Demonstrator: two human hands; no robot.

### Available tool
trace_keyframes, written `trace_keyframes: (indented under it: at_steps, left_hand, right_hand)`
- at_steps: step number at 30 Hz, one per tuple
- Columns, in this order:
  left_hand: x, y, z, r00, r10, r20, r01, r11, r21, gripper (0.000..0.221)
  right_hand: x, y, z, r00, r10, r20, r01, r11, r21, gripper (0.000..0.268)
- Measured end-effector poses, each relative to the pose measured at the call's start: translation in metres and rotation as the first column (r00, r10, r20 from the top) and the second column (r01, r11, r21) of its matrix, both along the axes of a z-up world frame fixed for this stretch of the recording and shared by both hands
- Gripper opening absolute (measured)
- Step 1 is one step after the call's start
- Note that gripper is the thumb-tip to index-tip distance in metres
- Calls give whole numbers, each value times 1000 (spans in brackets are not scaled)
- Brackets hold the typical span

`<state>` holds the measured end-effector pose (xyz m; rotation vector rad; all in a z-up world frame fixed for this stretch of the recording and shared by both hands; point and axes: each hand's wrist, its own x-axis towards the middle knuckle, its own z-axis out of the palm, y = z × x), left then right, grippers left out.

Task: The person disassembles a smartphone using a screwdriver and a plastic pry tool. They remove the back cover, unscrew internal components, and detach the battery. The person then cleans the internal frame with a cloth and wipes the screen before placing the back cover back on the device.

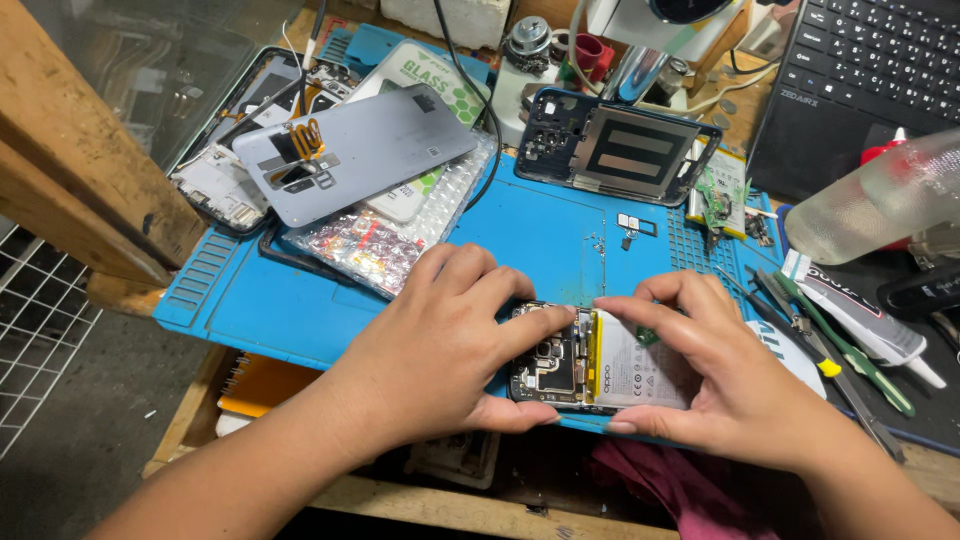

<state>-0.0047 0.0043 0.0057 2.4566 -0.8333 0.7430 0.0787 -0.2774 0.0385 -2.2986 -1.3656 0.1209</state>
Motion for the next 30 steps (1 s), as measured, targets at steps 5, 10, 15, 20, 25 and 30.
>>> trace_keyframes:
  at_steps: [5, 10, 15, 20, 25, 30]
  left_hand:
    - [0, -1, 1, 1000, -4, -8, 4, 1000, 3, 68]
    - [0, 0, 2, 1000, -13, -19, 13, 1000, -2, 67]
    - [-1, -1, 2, 992, -113, 52, 110, 992, 58, 45]
    - [-2, -3, -1, 984, -162, 74, 156, 984, 82, 37]
    - [-1, -3, -1, 984, -166, 60, 161, 983, 82, 35]
    - [-1, -5, -3, 983, -167, 73, 160, 983, 90, 35]
  right_hand:
    - [0, 9, 9, 999, -24, -34, 24, 1000, -4, 82]
    - [2, 9, 12, 990, -78, -117, 72, 996, -53, 85]
    - [2, 11, 10, 987, -57, -153, 53, 998, -34, 89]
    - [0, 14, 12, 986, -102, -134, 91, 992, -87, 90]
    - [0, 14, 10, 994, -73, -83, 70, 997, -40, 88]
    - [-1, 13, 4, 995, -80, -64, 81, 997, 2, 87]
